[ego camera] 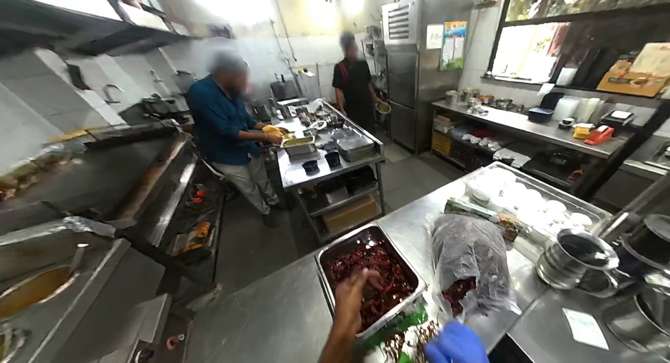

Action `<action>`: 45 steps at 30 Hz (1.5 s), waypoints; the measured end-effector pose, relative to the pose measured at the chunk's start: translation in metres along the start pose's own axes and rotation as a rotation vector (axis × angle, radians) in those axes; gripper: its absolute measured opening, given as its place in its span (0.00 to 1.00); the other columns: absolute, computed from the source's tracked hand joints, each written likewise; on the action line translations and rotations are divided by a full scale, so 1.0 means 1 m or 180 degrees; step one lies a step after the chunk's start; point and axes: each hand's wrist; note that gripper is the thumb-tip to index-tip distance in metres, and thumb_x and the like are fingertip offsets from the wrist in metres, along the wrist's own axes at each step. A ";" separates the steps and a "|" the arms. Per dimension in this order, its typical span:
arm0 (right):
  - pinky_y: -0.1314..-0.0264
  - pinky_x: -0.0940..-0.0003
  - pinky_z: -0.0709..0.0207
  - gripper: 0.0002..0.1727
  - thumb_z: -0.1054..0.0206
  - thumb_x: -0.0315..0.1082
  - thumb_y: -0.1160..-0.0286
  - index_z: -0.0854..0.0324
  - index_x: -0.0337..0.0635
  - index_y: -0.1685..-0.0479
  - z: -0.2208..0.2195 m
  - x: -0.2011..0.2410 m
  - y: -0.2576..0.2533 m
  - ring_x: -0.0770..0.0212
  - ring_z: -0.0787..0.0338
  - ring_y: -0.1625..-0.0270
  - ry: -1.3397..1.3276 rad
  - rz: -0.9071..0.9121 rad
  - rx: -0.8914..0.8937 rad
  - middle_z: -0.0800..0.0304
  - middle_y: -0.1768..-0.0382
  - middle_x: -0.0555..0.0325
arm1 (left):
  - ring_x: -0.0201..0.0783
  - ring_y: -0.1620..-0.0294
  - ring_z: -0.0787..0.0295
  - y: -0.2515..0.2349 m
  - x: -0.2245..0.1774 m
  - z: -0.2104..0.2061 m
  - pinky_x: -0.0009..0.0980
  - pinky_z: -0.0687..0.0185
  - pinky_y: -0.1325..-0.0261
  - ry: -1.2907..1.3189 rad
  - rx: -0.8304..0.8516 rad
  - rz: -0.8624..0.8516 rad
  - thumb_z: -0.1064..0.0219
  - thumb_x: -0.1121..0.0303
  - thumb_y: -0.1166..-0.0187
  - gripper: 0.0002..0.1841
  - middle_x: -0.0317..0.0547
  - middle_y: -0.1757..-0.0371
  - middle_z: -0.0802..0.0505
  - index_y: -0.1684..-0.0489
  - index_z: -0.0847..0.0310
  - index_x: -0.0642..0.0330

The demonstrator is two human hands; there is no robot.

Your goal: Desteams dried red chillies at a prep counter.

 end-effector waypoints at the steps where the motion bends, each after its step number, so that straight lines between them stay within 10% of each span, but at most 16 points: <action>1: 0.58 0.58 0.18 0.19 0.36 0.44 0.15 0.13 0.47 0.75 -0.017 -0.025 0.006 0.62 0.12 0.68 0.0051 -0.0351 0.0190 0.12 0.76 0.62 | 0.42 0.59 0.08 0.000 -0.013 0.003 0.41 0.13 0.50 -0.0250 0.0002 -0.0034 0.38 0.64 0.12 0.15 0.49 0.56 0.03 0.55 0.08 0.66; 4: 0.46 0.53 0.17 0.23 0.38 0.62 0.19 0.12 0.58 0.42 -0.049 -0.070 0.035 0.61 0.09 0.52 0.0773 -0.1149 0.1367 0.06 0.56 0.65 | 0.42 0.53 0.10 -0.008 -0.020 0.011 0.45 0.15 0.46 -0.0994 -0.0034 -0.0084 0.31 0.57 0.16 0.16 0.49 0.51 0.04 0.48 0.08 0.62; 7: 0.34 0.42 0.19 0.43 0.38 0.68 0.25 0.34 0.60 0.10 -0.053 -0.077 0.052 0.50 0.13 0.33 0.1175 -0.1680 0.1965 0.17 0.25 0.60 | 0.55 0.19 0.25 -0.012 0.011 0.026 0.57 0.31 0.18 -0.2345 -0.0026 -0.0350 0.31 0.49 0.19 0.34 0.57 0.19 0.20 0.21 0.24 0.65; 16: 0.43 0.48 0.15 0.15 0.35 0.42 0.21 0.08 0.54 0.43 0.006 -0.135 0.049 0.54 0.07 0.48 0.2109 -0.1691 0.0758 0.05 0.51 0.60 | 0.66 0.10 0.42 0.025 0.106 0.044 0.60 0.49 0.10 -0.3603 -0.0803 -0.1444 0.43 0.46 0.18 0.40 0.64 0.12 0.31 0.12 0.38 0.69; 21: 0.40 0.44 0.17 0.18 0.31 0.38 0.24 0.11 0.56 0.36 -0.021 -0.180 0.016 0.47 0.09 0.42 0.2166 -0.1634 0.1599 0.08 0.42 0.54 | 0.63 0.09 0.43 0.023 0.105 0.046 0.59 0.50 0.09 -0.3610 -0.0725 -0.1618 0.44 0.51 0.17 0.37 0.60 0.11 0.31 0.10 0.39 0.65; 25: 0.44 0.37 0.18 0.08 0.33 0.32 0.31 0.08 0.45 0.60 -0.051 -0.194 0.013 0.39 0.10 0.49 0.2407 -0.1300 0.1534 0.08 0.56 0.43 | 0.58 0.09 0.41 0.021 0.108 0.047 0.58 0.52 0.08 -0.3618 -0.0694 -0.1559 0.43 0.54 0.17 0.36 0.55 0.11 0.31 0.09 0.39 0.61; 26: 0.42 0.39 0.18 0.11 0.37 0.32 0.29 0.08 0.41 0.59 -0.049 -0.167 -0.002 0.40 0.09 0.48 0.2490 -0.1320 0.1444 0.07 0.55 0.42 | 0.57 0.09 0.41 0.021 0.109 0.048 0.57 0.52 0.08 -0.3589 -0.0716 -0.1570 0.42 0.55 0.17 0.35 0.55 0.10 0.31 0.10 0.37 0.60; 28: 0.16 0.43 0.36 0.23 0.47 0.31 0.14 0.22 0.35 0.25 -0.019 -0.076 -0.078 0.40 0.25 0.18 0.2172 -0.2664 0.2734 0.20 0.25 0.38 | 0.55 0.08 0.42 0.018 0.114 0.048 0.57 0.54 0.07 -0.3570 -0.0753 -0.1594 0.42 0.56 0.17 0.34 0.53 0.10 0.32 0.11 0.36 0.59; 32: 0.20 0.35 0.33 0.20 0.44 0.34 0.17 0.13 0.35 0.38 -0.014 -0.075 -0.074 0.33 0.17 0.27 0.2156 -0.2233 0.2110 0.12 0.35 0.35 | 0.53 0.08 0.41 0.016 0.118 0.047 0.57 0.55 0.07 -0.3639 -0.0800 -0.1533 0.42 0.56 0.17 0.33 0.48 0.11 0.28 0.11 0.34 0.57; 36: 0.27 0.43 0.25 0.17 0.41 0.42 0.15 0.06 0.50 0.49 -0.012 -0.153 -0.036 0.47 0.10 0.34 0.2120 -0.1934 0.1670 0.05 0.45 0.52 | 0.52 0.09 0.38 0.015 0.120 0.047 0.55 0.55 0.07 -0.3666 -0.0793 -0.1530 0.42 0.54 0.19 0.33 0.46 0.13 0.24 0.12 0.32 0.56; 38: 0.43 0.47 0.14 0.12 0.35 0.44 0.24 0.05 0.56 0.64 -0.025 -0.215 0.008 0.56 0.06 0.51 0.1992 -0.1335 0.0551 0.04 0.60 0.60 | 0.52 0.10 0.36 0.016 0.123 0.046 0.55 0.55 0.07 -0.3677 -0.0822 -0.1564 0.43 0.53 0.19 0.33 0.46 0.15 0.23 0.13 0.30 0.56; 45: 0.46 0.60 0.10 0.08 0.25 0.41 0.30 0.04 0.53 0.57 -0.004 -0.199 0.028 0.69 0.05 0.56 0.0188 -0.2778 -0.0087 0.03 0.60 0.67 | 0.56 0.10 0.38 0.023 0.122 0.045 0.61 0.58 0.07 -0.3633 -0.0707 -0.1562 0.40 0.54 0.19 0.33 0.47 0.17 0.20 0.13 0.30 0.56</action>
Point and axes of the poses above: each hand's wrist, its own y-axis away from the middle knuckle, its own z-axis out of the back of the hand, x = y × z
